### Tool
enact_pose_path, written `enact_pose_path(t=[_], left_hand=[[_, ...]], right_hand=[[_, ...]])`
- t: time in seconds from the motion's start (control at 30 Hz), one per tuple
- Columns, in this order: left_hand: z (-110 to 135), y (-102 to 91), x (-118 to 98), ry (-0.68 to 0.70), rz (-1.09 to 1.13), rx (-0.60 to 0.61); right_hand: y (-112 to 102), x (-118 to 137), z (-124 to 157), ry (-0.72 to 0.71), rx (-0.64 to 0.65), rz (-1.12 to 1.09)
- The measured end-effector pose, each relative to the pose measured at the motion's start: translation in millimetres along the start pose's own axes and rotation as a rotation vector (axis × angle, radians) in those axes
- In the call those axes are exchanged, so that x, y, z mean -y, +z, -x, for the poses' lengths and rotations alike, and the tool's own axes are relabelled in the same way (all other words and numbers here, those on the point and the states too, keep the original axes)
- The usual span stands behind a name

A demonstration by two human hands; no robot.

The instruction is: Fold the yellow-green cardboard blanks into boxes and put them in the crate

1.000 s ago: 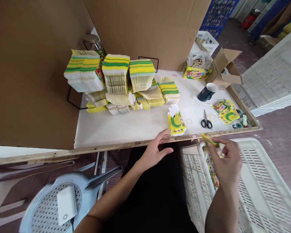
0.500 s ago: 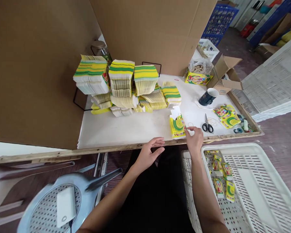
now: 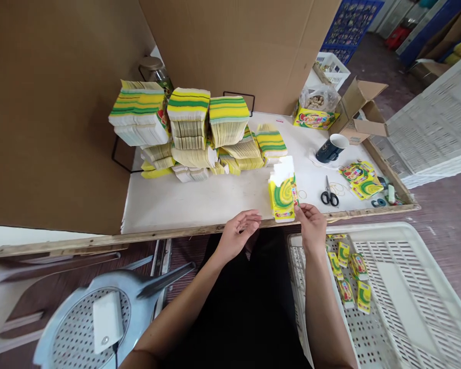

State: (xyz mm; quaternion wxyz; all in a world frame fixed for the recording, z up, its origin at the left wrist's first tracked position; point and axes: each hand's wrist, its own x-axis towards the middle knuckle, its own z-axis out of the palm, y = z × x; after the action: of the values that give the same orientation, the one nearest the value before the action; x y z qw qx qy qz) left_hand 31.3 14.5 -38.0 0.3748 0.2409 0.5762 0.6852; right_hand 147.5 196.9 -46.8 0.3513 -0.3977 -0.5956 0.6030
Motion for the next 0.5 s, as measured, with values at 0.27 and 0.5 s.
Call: enact_pose_path(t=[0.27, 0.5], left_hand=[[-6.4, 8.9, -11.5, -0.037, 0.454, 0.221], [-3.2, 5.1, -12.3, -0.023, 0.537, 0.330]], right_hand=[[20.6, 10.2, 65.5, 0.251, 0.254, -0.331], [26.2, 12.8, 71.4, 0.325, 0.291, -0.395]])
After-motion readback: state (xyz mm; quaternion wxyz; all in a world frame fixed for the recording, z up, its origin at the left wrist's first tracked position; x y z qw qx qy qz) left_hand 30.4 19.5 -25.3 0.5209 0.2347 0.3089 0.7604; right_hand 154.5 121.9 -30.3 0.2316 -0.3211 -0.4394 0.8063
